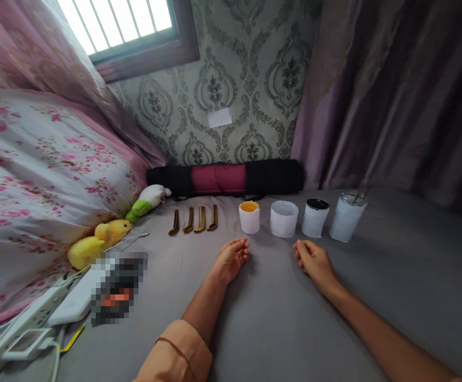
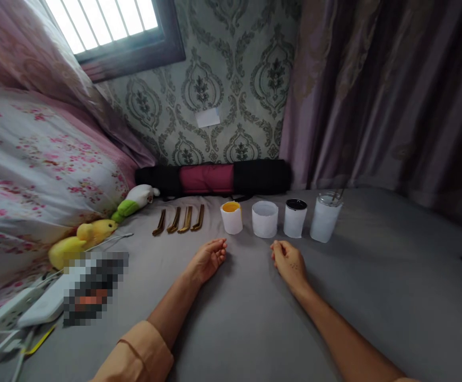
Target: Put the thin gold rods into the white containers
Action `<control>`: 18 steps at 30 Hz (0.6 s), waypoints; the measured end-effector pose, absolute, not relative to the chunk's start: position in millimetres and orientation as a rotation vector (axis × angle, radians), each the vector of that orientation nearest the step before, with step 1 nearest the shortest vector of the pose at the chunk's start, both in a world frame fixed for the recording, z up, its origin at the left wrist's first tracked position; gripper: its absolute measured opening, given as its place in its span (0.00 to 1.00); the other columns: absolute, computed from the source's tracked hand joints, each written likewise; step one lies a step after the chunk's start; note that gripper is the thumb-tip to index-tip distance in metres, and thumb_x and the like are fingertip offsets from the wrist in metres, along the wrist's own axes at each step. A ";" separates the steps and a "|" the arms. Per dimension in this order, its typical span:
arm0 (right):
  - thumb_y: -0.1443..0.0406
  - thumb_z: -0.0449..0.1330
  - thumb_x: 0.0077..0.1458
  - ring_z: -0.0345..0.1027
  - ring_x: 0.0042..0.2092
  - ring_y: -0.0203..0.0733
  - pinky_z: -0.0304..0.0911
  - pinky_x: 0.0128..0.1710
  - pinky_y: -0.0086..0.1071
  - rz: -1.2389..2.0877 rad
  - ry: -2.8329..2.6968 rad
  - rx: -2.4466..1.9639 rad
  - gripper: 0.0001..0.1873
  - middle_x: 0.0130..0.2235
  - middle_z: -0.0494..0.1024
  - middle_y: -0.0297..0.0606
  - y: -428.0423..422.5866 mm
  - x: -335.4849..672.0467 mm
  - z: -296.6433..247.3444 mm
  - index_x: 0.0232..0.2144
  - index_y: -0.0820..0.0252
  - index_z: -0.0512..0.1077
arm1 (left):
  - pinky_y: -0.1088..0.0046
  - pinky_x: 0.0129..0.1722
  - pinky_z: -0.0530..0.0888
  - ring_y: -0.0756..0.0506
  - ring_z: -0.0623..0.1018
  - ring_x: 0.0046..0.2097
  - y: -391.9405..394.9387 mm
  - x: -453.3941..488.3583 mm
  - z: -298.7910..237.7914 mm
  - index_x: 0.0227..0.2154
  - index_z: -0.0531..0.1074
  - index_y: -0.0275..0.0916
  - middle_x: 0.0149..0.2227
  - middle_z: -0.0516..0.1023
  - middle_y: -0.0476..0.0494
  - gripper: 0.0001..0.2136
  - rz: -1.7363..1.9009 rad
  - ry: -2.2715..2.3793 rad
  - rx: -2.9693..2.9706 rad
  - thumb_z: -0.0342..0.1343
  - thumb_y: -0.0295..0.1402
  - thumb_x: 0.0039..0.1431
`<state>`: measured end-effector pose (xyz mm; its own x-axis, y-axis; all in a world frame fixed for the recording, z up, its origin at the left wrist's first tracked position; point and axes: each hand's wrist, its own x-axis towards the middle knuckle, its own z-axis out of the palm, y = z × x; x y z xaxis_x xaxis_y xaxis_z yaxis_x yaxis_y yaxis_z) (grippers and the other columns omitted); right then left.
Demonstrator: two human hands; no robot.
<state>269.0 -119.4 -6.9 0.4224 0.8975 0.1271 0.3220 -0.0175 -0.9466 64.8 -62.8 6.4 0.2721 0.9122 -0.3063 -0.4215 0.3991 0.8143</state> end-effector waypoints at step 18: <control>0.53 0.49 0.49 0.58 0.17 0.32 0.52 0.16 0.25 0.673 -1.122 -1.553 0.17 0.20 0.67 0.32 -117.4 272.1 -11.8 0.26 0.60 0.67 | 0.80 0.17 0.58 0.55 0.64 0.17 10.7 22.2 34.6 0.25 0.67 0.33 0.17 0.67 0.49 0.02 1.017 1.583 1.232 0.54 0.25 0.45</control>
